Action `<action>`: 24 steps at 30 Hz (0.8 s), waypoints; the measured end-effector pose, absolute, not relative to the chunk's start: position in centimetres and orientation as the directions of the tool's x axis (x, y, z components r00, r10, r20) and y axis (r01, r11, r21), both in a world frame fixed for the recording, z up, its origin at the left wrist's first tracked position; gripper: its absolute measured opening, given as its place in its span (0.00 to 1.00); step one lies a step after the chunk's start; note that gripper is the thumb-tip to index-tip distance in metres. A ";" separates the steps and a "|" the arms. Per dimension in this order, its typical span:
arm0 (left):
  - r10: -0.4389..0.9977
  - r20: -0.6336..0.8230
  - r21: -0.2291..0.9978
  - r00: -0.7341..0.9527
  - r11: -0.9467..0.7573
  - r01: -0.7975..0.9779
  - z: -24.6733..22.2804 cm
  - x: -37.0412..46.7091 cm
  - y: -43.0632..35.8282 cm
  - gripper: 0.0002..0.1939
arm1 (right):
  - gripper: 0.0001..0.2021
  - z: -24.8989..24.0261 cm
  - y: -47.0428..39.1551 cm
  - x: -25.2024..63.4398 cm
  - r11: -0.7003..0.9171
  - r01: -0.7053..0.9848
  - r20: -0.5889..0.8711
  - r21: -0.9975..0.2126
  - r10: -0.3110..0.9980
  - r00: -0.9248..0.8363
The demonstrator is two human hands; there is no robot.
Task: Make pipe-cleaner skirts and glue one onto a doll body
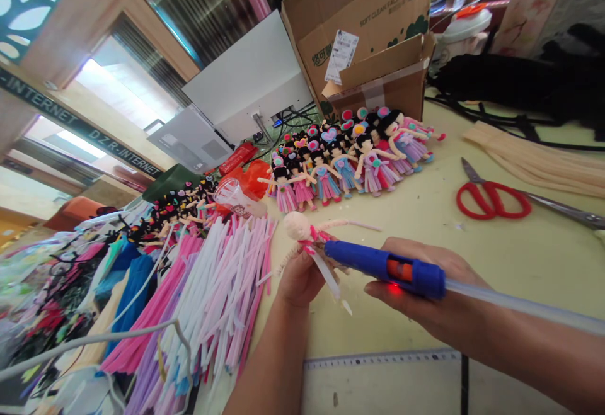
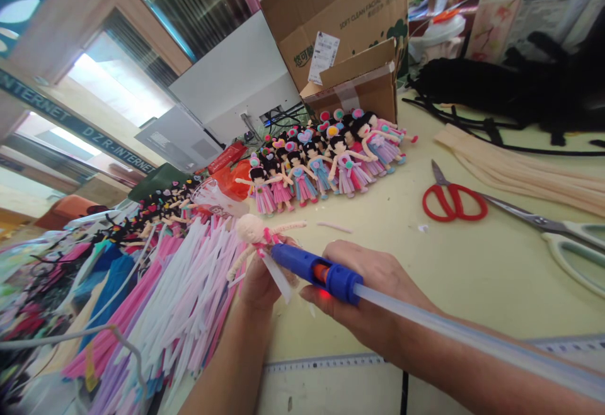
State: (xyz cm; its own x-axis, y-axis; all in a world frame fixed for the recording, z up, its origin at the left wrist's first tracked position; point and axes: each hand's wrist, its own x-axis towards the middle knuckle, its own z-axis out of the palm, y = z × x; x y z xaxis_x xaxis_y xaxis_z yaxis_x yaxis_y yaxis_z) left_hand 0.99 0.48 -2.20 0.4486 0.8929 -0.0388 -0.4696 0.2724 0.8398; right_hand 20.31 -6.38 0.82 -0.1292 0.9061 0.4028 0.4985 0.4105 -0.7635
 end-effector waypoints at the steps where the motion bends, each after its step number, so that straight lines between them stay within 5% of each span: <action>1: 0.894 -0.045 0.841 0.446 0.276 -0.466 -2.2 1.0 0.5 0.18 | 0.13 0.8 -6.4 20.3 0.411 0.499 0.405 -0.763 0.905 -0.128; 24: 0.908 -0.085 0.850 0.410 0.281 -0.446 -2.1 1.0 0.5 0.20 | 0.14 1.1 -6.4 20.5 0.400 0.516 0.407 -0.758 0.907 -0.105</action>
State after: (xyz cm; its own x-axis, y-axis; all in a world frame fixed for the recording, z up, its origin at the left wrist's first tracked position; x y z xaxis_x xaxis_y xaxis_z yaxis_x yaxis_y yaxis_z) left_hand 0.99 0.53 -2.11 0.4103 0.9080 -0.0851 -0.4458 0.2811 0.8499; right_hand 20.46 -6.35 1.10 -0.1049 0.9073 0.4071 0.5163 0.3996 -0.7575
